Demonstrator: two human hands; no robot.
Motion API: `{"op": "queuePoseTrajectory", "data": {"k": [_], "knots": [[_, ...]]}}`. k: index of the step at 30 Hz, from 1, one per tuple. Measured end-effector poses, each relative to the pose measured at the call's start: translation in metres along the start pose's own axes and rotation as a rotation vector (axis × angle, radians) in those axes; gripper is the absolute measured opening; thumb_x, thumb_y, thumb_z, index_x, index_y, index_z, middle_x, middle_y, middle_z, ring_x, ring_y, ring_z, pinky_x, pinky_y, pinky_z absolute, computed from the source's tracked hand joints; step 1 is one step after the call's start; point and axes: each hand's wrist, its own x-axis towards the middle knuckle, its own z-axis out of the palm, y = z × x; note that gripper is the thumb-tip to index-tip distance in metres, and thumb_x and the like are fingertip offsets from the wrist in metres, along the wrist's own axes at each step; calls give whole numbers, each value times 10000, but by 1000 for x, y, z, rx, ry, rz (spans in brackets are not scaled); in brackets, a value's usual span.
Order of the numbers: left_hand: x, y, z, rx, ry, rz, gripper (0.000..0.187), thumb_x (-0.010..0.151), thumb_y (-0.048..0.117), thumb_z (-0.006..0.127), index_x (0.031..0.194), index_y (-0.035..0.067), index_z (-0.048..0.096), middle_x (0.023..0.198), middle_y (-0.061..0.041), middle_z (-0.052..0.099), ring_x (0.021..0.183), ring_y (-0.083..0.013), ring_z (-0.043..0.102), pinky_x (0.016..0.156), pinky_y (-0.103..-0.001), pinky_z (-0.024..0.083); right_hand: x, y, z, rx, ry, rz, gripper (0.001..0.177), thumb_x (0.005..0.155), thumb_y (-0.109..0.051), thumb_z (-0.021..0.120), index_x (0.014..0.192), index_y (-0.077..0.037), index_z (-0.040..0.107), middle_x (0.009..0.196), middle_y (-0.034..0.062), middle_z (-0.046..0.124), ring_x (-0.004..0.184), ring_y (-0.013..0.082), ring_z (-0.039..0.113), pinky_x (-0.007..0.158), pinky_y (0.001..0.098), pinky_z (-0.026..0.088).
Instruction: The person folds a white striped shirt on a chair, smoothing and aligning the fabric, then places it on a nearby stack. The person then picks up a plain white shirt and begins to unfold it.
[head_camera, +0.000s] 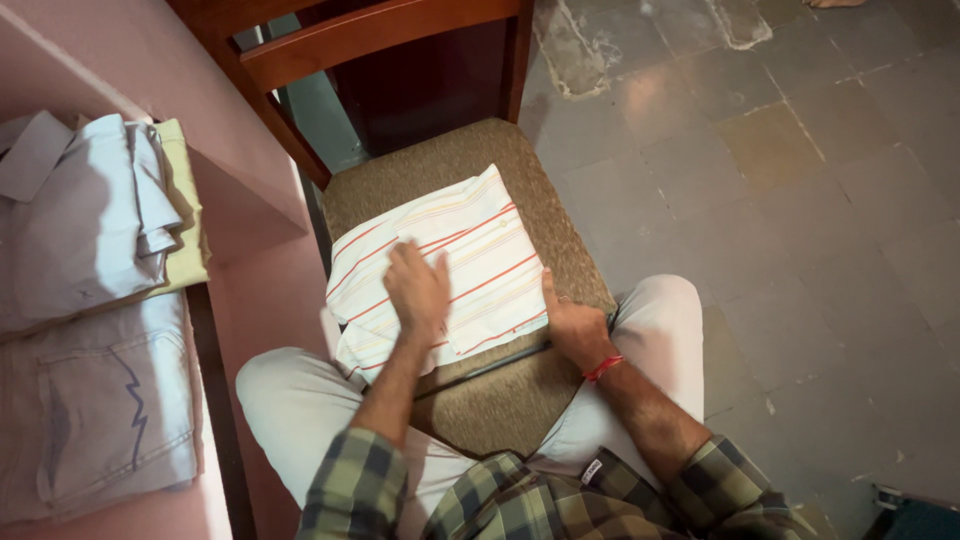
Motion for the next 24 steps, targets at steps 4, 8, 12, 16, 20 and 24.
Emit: {"op": "queuePoseTrajectory", "data": {"k": [4,8,12,16,20,24], "knots": [[43,-36,19,-247,-118,-484,480,904,385,713,1119,-38,646,914,-205,691,841,-381,682,796,-478,518,5,-11,-24,-103,243,61,659,819,-111,577,1471,-43,504,805,70,646,571,208,635,445,349,497],[51,-65,39,-532,-214,-470,339,1004,308,606,997,-30,619,812,-208,688,768,-406,682,727,-452,550,11,-16,-36,25,330,34,330,861,-47,576,1187,-64,616,861,67,611,736,218,654,525,335,518],[47,-70,55,-392,36,-550,237,1025,225,548,1006,8,641,910,-223,716,851,-419,685,772,-484,523,14,-15,-28,208,205,10,113,860,-18,558,956,-77,570,858,88,611,763,262,661,594,387,535],[47,-59,47,-370,-42,-633,259,1030,252,569,1016,1,632,972,-225,720,917,-408,688,834,-486,530,12,-10,-18,332,147,30,146,829,-5,560,960,-69,564,862,121,608,780,324,655,641,440,534],[56,-33,34,-40,-64,-643,494,920,324,684,1214,-54,564,1200,-282,605,1040,-429,591,886,-559,429,13,-10,-17,392,188,26,162,795,-1,577,937,-74,553,868,121,607,801,329,656,652,447,533],[68,-9,42,22,-205,-113,444,974,273,598,1346,32,577,1339,-202,618,1159,-379,569,1041,-562,340,12,-8,-16,427,184,27,159,781,-11,595,916,-78,545,852,120,605,814,337,651,669,460,525]]}}
